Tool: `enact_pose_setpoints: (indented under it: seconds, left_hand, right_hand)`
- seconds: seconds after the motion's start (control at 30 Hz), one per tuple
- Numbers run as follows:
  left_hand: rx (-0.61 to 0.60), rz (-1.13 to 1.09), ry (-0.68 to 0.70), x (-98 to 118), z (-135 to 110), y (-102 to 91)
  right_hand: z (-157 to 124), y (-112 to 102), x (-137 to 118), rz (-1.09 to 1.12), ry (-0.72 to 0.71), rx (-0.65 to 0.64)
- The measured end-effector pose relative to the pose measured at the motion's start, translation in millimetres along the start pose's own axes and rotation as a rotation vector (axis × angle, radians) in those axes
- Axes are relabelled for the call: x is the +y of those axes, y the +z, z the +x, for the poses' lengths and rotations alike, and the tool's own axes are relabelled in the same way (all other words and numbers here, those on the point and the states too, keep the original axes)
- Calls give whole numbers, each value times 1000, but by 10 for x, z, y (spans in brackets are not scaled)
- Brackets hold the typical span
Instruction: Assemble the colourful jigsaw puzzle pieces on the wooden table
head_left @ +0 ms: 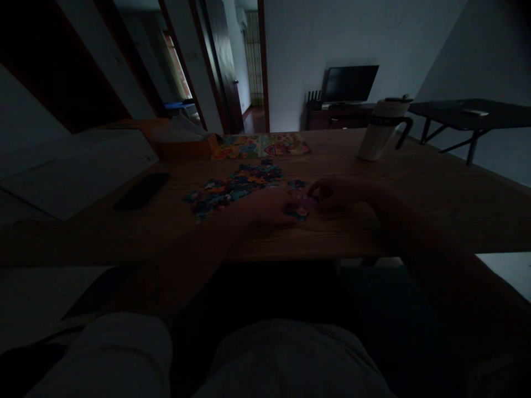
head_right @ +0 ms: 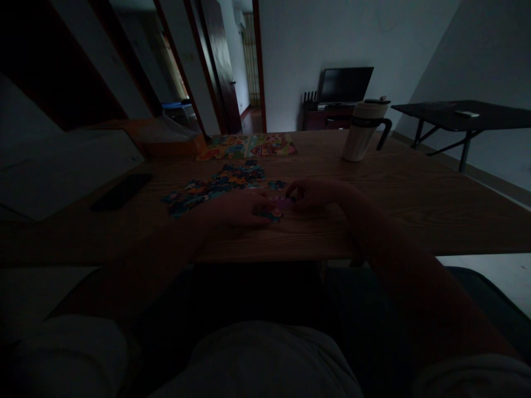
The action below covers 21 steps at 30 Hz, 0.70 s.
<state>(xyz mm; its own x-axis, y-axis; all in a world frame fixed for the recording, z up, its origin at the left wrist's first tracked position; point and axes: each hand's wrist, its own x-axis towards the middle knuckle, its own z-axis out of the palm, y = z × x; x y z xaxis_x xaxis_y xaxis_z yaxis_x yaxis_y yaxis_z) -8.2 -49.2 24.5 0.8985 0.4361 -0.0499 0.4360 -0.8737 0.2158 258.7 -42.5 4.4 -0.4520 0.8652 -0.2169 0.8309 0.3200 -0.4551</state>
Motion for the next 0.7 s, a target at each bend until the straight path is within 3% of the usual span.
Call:
enact_pose_setpoints:
  seconds: [0.43, 0.53, 0.6, 0.7]
  left_hand:
    - [-25, -46, -80, 57, -24, -43]
    - [30, -78, -30, -54, 5, -22]
    - [138, -83, -35, -175, 34, -3]
    - [329, -130, -111, -296, 33, -60]
  right_hand:
    - [-3, -7, 8, 28, 20, 15]
    - [-21, -81, 134, 32, 28, 189]
    - [-31, -139, 273, 24, 67, 351]
    - [-30, -188, 458, -12, 167, 472]
